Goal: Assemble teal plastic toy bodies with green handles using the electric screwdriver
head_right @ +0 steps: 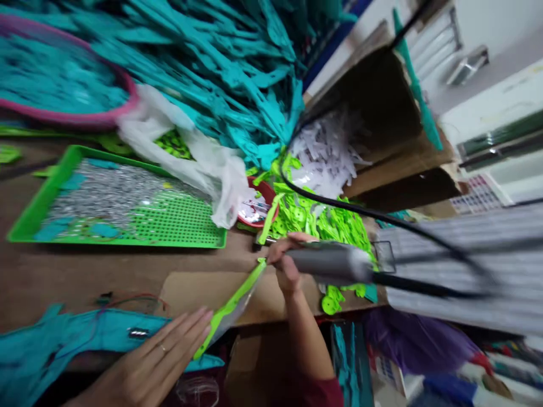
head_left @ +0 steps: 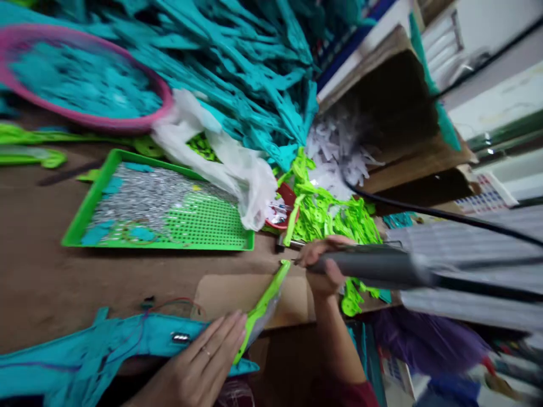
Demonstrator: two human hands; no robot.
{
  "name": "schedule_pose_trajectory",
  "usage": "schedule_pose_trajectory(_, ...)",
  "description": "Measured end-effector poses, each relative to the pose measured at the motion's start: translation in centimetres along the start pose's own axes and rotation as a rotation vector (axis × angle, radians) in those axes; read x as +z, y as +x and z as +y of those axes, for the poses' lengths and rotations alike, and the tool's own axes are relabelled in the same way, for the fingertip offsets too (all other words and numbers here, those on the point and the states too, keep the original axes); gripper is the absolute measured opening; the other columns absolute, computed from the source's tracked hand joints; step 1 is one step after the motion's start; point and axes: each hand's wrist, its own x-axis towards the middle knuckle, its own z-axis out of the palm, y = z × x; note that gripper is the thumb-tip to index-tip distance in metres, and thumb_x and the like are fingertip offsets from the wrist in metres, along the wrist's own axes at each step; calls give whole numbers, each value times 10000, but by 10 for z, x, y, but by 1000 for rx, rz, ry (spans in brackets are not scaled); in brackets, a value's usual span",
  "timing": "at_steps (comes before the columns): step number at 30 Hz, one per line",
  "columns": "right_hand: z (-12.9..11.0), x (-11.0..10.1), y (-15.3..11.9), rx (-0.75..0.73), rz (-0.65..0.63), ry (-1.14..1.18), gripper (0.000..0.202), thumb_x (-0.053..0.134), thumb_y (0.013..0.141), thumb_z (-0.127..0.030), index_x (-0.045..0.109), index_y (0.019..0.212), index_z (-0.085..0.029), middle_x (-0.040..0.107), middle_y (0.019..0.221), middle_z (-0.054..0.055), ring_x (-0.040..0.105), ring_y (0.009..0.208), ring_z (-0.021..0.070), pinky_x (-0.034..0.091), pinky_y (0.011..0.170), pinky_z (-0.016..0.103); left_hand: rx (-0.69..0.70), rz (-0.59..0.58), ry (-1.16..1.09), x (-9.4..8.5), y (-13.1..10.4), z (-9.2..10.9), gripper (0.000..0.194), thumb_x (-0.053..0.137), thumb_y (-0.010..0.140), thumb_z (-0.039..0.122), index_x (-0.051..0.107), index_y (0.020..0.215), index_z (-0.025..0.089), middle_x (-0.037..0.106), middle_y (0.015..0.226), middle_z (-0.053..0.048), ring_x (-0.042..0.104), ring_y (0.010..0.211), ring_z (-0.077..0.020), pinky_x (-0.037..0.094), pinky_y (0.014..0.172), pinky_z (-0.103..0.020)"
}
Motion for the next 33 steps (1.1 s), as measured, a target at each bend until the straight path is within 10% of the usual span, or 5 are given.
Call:
schedule_pose_trajectory(3, -3, 63, 18, -83, -21, 140, 256, 619, 819, -427, 549, 1032, -304, 479, 507, -93, 445, 368, 127, 432, 405, 277, 20, -46, 62, 4, 7, -4, 450, 407, 910, 132, 579, 1312, 22, 589, 1392, -201, 583, 1271, -295, 232, 1233, -500)
schedule_pose_trajectory(7, 33, 149, 27, 159, -219, 187, 408, 611, 811, -580, 511, 1066, -277, 433, 528, -101, 450, 388, 113, 433, 420, 277, -53, -73, 69, 11, 13, -6, 431, 418, 930, 152, 584, 1317, 58, 611, 1374, -164, 558, 1289, -264, 261, 1219, -464)
schedule_pose_trajectory(11, 68, 183, 27, 194, -298, 192, 480, 630, 786, -604, 493, 1091, -260, 429, 532, -106, 464, 415, 118, 455, 469, 299, -44, -1, 68, 14, 14, -8, 411, 465, 923, 187, 612, 1281, 50, 654, 1310, -156, 598, 1225, -272, 334, 1174, -451)
schedule_pose_trajectory(26, 74, 192, 29, 193, -269, 128, 560, 625, 801, -600, 432, 1212, -272, 434, 569, -105, 459, 423, 111, 470, 494, 305, -83, -27, 100, 12, 16, -23, 419, 452, 948, 197, 595, 1314, 50, 598, 1396, -169, 538, 1304, -296, 381, 1118, -463)
schedule_pose_trajectory(33, -17, 100, 13, -29, 0, 47, 259, 549, 869, -432, 499, 1087, -302, 437, 538, -95, 441, 378, 120, 431, 420, 272, -167, 81, -108, 1, -9, -16, 438, 390, 932, 74, 574, 1323, 6, 558, 1433, -196, 495, 1367, -312, 320, 1202, -465)
